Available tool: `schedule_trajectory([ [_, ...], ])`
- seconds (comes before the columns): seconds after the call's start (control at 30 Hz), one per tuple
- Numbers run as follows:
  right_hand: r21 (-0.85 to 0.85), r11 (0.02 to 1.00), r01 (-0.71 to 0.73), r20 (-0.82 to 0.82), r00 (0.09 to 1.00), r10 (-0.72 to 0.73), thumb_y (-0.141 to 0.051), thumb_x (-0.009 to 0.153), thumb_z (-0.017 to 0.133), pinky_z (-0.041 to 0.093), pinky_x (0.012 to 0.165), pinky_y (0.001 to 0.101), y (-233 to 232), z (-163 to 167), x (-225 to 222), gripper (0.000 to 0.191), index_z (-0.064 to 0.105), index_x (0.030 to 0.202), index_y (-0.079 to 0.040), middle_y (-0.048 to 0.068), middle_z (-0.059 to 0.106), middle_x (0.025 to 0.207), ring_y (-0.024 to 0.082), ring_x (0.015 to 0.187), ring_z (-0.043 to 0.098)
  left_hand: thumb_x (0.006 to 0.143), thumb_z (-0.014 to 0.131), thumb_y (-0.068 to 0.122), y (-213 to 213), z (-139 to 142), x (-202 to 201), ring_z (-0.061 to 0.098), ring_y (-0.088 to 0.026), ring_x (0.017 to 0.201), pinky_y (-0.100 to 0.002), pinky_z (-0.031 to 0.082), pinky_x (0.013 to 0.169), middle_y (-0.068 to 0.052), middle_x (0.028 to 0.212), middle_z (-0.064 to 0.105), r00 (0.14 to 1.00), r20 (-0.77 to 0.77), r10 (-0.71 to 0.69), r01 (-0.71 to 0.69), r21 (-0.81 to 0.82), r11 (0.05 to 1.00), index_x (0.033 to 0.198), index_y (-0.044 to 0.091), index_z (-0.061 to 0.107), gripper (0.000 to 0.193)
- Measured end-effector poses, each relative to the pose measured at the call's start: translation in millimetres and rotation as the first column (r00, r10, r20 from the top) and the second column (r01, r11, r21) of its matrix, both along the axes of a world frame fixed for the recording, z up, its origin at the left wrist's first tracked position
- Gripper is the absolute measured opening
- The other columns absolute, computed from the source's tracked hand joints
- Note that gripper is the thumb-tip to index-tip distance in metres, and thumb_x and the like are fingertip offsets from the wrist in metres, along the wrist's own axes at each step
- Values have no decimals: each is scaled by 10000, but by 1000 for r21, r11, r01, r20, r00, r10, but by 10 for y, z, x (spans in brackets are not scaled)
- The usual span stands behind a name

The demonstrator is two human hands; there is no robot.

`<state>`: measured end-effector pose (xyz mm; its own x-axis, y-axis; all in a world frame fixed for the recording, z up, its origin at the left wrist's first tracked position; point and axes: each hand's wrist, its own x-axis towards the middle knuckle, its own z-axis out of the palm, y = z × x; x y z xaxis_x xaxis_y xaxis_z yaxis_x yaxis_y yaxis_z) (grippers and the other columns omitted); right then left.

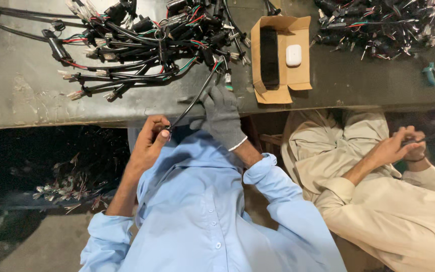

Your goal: The person picks up a black cable from the workbench and attaches a connector to its end, pressing the wires into the connector housing by hand. They repeat this with additional cables, occasionally using pliers from the bench, and place finished cables back on the table.

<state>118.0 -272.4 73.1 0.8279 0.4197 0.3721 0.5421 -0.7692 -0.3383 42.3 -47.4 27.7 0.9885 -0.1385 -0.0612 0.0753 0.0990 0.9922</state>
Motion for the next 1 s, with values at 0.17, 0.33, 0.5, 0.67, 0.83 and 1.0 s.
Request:
schedule_trajectory([
  [0.17, -16, 999, -31, 19, 999, 31, -268, 747, 857, 515, 756, 394, -62, -25, 97, 335, 680, 968, -90, 76, 687, 901, 266, 871, 655, 897, 781, 93, 10, 11, -19, 451, -67, 861, -210, 381, 726, 8, 1003, 526, 999, 11, 39, -39, 21, 999, 1262, 82, 459, 486],
  [0.33, 60, 995, -76, 35, 997, 74, -263, 706, 876, 505, 749, 416, -119, -21, 89, 340, 676, 932, -106, 82, 681, 881, 299, 866, 659, 952, 753, 75, -15, -1, -115, 513, -94, 914, -251, 442, 808, -8, 1013, 569, 993, 107, 46, -58, 116, 992, 1304, 65, 451, 464],
  [0.5, 534, 828, 171, -471, 873, 124, -253, 897, 736, 503, 739, 326, 82, -58, -350, 246, 676, 1064, -83, 31, 649, 845, 185, 801, 611, 932, 709, 162, -124, 25, -267, 615, -205, 772, -339, 501, 707, -106, 904, 655, 998, -22, -60, 64, 341, 938, 1310, 63, 507, 440],
  [0.67, 715, 431, 551, -699, 591, 404, -250, 1038, 656, 481, 724, 276, 299, -114, -562, 230, 689, 1013, -24, -21, 666, 872, 70, 809, 578, 953, 667, 205, -229, 0, -363, 673, -287, 776, -386, 522, 702, -156, 918, 705, 998, -42, -44, 58, 431, 901, 1270, 66, 560, 362],
  [0.83, 753, 511, 414, -624, 694, 358, -220, 1038, 674, 481, 731, 275, 423, -146, -577, 205, 689, 1017, -17, -21, 658, 899, 58, 836, 557, 968, 674, 199, -225, -43, -404, 661, -268, 763, -384, 504, 660, -139, 896, 694, 999, 3, -34, 28, 506, 862, 1253, 71, 574, 328],
  [1.0, 665, 571, 481, -725, 600, 339, -262, 1047, 653, 472, 691, 297, 363, -151, -708, 246, 680, 997, -23, 18, 653, 856, 91, 781, 568, 960, 675, 185, -201, -26, -398, 564, -184, 683, -336, 460, 603, -95, 833, 638, 993, -120, -21, 65, 379, 923, 1271, 70, 536, 359],
])
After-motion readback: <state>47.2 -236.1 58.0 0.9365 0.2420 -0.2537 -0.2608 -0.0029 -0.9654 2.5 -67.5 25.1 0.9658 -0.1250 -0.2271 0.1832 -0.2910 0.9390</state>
